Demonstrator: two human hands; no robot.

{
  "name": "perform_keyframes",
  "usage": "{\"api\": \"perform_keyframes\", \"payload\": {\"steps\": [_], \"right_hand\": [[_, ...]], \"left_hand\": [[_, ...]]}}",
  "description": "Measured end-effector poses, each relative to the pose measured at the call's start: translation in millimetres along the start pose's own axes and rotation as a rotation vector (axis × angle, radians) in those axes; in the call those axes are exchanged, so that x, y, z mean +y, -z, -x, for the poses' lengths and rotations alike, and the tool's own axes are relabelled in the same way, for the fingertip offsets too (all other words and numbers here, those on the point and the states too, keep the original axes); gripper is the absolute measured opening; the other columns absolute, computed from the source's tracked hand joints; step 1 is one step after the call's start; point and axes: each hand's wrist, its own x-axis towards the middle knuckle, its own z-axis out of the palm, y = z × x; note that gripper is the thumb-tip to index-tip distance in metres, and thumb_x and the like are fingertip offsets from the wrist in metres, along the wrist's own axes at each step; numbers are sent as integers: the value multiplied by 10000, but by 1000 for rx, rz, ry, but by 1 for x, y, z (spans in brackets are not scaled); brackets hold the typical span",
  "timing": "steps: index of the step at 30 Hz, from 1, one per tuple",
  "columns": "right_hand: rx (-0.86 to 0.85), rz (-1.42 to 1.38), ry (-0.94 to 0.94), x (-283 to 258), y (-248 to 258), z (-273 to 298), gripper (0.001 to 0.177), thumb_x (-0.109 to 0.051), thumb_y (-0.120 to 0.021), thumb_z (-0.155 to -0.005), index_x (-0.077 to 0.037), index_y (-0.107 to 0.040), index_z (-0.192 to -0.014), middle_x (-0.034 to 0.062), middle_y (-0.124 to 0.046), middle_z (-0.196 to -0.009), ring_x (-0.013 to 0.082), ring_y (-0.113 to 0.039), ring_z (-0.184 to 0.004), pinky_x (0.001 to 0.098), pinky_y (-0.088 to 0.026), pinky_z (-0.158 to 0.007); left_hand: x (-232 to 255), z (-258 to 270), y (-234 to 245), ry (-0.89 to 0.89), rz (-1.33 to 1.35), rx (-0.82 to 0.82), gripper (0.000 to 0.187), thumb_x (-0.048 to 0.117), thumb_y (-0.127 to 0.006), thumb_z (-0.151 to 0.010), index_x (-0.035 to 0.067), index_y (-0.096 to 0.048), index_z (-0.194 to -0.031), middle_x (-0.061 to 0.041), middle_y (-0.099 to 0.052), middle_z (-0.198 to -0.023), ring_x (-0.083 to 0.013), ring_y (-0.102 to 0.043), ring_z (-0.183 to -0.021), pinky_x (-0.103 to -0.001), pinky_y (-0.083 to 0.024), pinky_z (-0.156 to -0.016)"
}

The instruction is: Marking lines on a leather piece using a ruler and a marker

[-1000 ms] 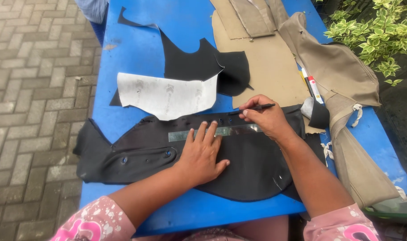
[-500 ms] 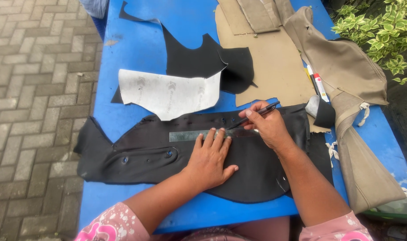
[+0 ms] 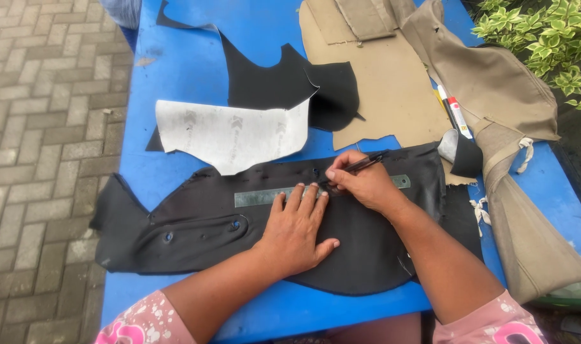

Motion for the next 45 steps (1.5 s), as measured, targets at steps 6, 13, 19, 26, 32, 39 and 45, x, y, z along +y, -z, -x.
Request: {"api": "perform_keyframes", "payload": {"steps": [6, 13, 19, 26, 32, 39, 45], "right_hand": [[53, 246, -139, -30, 31, 0, 142, -30, -768, -813, -4, -700, -934, 188, -730, -704, 200, -744, -603, 261, -630, -540], [137, 322, -245, -29, 97, 0, 160, 6, -732, -777, 43, -694, -928, 196, -709, -736, 196, -719, -620, 269, -607, -564], [195, 424, -290, -39, 115, 9, 200, -13, -769, -767, 63, -716, -944, 220, -706, -744, 230, -729, -633, 294, -614, -569], [221, 587, -259, -48, 117, 11, 194, -67, -832, -753, 24, -751, -904, 204, -714, -729, 220, -728, -625, 302, -607, -565], [227, 747, -279, -49, 119, 12, 175, -171, -843, -753, -56, -771, -864, 135, -728, -700, 209, -733, -625, 339, -584, -601], [161, 999, -306, -64, 101, 19, 145, -239, -776, -775, -116, -792, -850, 169, -762, -759, 382, -760, -826, 461, -562, -777], [133, 1145, -295, -61, 90, 24, 153, -295, -763, -797, -157, -797, -853, 108, -771, -760, 344, -767, -855, 444, -571, -807]], "left_hand": [[2, -2, 0, 10, -20, -32, 870, 664, -387, -994, -1, -366, -1555, -269, -320, -1574, -447, -275, -1462, -651, -240, -1096], [4, -2, -2, 12, -35, -7, 871, 663, -412, -991, -6, -378, -1548, -264, -335, -1562, -442, -290, -1455, -650, -254, -1091], [5, -3, -1, 16, -57, -10, 867, 655, -444, -985, -8, -391, -1542, -254, -344, -1555, -431, -302, -1448, -639, -271, -1088], [5, -3, 0, 20, -58, -10, 865, 661, -440, -986, -7, -400, -1535, -253, -350, -1548, -426, -303, -1448, -636, -270, -1087], [5, -3, 2, 21, -61, -3, 855, 653, -447, -987, -7, -409, -1529, -252, -360, -1541, -421, -313, -1443, -628, -274, -1088], [5, -2, 3, 17, -43, -4, 860, 650, -458, -983, -12, -409, -1530, -258, -358, -1547, -429, -317, -1444, -638, -279, -1084], [5, -2, 1, 17, -54, 9, 856, 654, -449, -984, -9, -415, -1526, -257, -359, -1545, -424, -321, -1441, -632, -276, -1085]]}}
